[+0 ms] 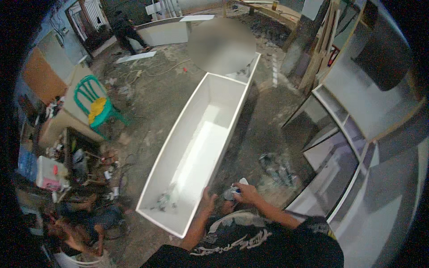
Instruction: The person applies a liquid from a bottle to a cloth and uses it to wipe down the edges and surfaces of white wooden cabinet components.
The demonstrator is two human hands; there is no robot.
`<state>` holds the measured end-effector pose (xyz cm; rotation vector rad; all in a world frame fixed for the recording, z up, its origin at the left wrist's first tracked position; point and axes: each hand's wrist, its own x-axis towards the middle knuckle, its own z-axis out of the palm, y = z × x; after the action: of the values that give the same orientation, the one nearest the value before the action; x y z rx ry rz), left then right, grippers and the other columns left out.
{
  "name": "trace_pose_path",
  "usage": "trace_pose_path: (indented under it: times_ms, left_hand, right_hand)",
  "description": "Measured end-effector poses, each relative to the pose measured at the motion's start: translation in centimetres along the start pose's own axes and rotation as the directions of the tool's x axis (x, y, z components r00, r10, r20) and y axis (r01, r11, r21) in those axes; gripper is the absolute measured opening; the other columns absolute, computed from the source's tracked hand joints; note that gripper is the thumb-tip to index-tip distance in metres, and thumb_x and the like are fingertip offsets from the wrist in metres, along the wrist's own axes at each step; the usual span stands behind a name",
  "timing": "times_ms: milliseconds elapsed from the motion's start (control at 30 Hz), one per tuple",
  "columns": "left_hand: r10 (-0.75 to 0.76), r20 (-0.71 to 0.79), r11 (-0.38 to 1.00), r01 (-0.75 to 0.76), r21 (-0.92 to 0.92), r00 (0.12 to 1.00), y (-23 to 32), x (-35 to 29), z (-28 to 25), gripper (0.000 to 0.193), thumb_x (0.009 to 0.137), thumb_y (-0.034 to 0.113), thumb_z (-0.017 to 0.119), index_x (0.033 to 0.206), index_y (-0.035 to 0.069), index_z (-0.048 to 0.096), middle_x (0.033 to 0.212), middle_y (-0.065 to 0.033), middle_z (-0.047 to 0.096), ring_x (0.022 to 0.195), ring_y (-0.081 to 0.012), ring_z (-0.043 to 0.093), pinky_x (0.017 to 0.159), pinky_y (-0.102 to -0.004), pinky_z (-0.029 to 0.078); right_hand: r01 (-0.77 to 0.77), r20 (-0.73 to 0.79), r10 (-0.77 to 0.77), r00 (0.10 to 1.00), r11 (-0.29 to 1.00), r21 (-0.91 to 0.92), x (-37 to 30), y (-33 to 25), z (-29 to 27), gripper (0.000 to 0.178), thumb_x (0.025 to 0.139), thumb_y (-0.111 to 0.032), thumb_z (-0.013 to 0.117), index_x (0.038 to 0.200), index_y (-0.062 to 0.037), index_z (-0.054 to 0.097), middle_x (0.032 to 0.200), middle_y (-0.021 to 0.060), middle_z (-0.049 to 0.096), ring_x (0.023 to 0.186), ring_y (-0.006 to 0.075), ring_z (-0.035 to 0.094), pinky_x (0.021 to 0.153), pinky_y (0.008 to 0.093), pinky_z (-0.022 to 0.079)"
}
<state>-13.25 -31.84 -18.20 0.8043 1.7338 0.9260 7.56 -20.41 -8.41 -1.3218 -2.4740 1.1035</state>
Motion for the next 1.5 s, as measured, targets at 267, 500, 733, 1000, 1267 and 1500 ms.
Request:
trace_pose_path:
  times_ms: [267,500,733,1000,1267,1500]
  left_hand:
    - [-0.542,-0.055,0.728,0.501,0.468,0.839,-4.8,13.5,1.3,0.090,0.090,0.066,0.035,0.143,-0.006,0.027,0.146,-0.0260,0.033,0.137,-0.0369,0.031,0.114,-0.0504,0.014]
    - [-0.498,-0.170,0.683,0.506,0.528,0.850,-2.8,17.6,3.1,0.085,0.088,0.064,0.042,0.137,-0.005,0.038,0.138,-0.0247,0.042,0.127,-0.0394,0.042,0.107,-0.0495,0.031]
    - [-0.480,-0.137,0.726,0.481,0.491,0.866,1.5,24.7,6.0,0.074,0.088,0.059,0.045,0.133,-0.001,0.046,0.135,-0.0226,0.046,0.126,-0.0370,0.044,0.104,-0.0478,0.035]
    - [-0.317,-0.127,0.811,0.338,0.477,0.940,9.8,38.2,12.0,0.061,0.086,0.043,0.055,0.126,-0.003,0.052,0.129,-0.0235,0.051,0.120,-0.0380,0.049,0.102,-0.0451,0.039]
    - [-0.285,-0.125,0.873,0.311,0.376,0.950,19.4,52.3,18.7,0.068,0.084,0.035,0.061,0.137,-0.002,0.039,0.140,-0.0227,0.039,0.129,-0.0372,0.038,0.107,-0.0451,0.034]
    - [-0.200,-0.118,0.898,0.231,0.376,0.973,28.4,62.1,24.6,0.066,0.083,0.033,0.062,0.137,0.001,0.040,0.139,-0.0185,0.042,0.128,-0.0370,0.040,0.106,-0.0462,0.033]
  right_hand:
    - [-0.463,-0.499,0.425,0.755,0.885,0.053,-4.1,11.2,-11.6,0.037,0.080,-0.022,0.066,0.113,-0.0096,0.057,0.082,0.0156,0.062,0.075,0.0315,0.060,0.071,0.0388,0.048]
    - [-0.852,-0.335,0.818,0.467,0.518,0.078,-7.4,17.5,-15.3,0.047,0.079,-0.029,0.067,0.118,-0.0060,0.055,0.103,0.0222,0.063,0.093,0.0365,0.061,0.082,0.0446,0.047]
    - [-0.788,-0.044,0.787,0.616,0.616,-0.002,-10.2,26.9,-18.1,0.046,0.080,-0.029,0.067,0.113,0.0012,0.056,0.103,0.0224,0.062,0.096,0.0340,0.061,0.083,0.0436,0.047]
    - [-0.828,-0.201,0.808,0.554,0.560,-0.030,2.1,27.3,-25.8,0.048,0.086,-0.034,0.062,0.118,0.0013,0.055,0.099,0.0225,0.063,0.090,0.0337,0.062,0.080,0.0427,0.048]
    - [-0.615,-0.381,0.625,0.682,0.771,0.164,22.0,23.5,-35.6,0.033,0.087,-0.018,0.060,0.114,0.0008,0.056,0.089,0.0166,0.064,0.077,0.0247,0.061,0.072,0.0353,0.049]
    - [-0.613,-0.315,0.659,0.683,0.752,0.243,31.8,35.3,-41.4,0.032,0.085,-0.021,0.063,0.108,0.0017,0.061,0.102,0.0172,0.064,0.094,0.0265,0.062,0.081,0.0358,0.047]
